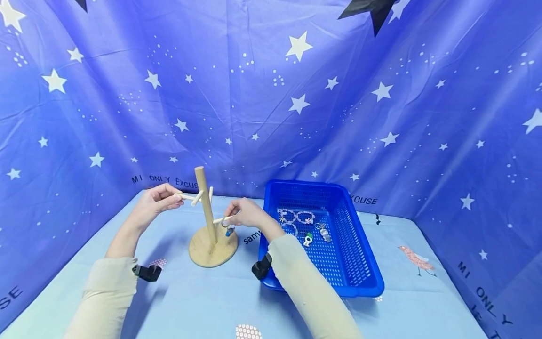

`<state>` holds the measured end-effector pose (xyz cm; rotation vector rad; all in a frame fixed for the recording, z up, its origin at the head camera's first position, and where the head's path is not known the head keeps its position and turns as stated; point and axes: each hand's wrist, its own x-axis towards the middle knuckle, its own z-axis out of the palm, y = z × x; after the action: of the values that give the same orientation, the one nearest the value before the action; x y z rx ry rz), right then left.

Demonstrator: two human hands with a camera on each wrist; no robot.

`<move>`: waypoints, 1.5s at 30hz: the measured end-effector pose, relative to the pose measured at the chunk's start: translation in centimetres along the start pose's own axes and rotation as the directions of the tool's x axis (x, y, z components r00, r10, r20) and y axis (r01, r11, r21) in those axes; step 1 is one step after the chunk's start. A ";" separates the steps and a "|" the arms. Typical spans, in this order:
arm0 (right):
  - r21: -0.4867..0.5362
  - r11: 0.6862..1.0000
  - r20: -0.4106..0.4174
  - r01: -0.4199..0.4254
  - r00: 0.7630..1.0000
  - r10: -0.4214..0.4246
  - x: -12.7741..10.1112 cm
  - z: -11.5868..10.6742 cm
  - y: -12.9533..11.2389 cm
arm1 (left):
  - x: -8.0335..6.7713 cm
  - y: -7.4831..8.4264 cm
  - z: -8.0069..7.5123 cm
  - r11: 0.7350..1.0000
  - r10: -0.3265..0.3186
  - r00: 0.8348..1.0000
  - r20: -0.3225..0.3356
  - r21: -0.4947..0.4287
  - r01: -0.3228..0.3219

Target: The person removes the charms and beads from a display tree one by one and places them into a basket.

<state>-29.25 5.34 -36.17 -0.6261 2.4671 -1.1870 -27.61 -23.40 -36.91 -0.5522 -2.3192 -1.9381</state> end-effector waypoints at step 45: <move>0.068 0.996 -0.112 0.050 0.993 -0.042 -3.8 -5.1 1.6 | -0.1 -0.1 0.1 1.000 0.007 1.000 0.008 0.012 -0.007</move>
<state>-28.81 11.56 -34.01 -0.6161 2.5006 -1.3545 -27.52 -23.39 -37.06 -0.5664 -2.3287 -1.9216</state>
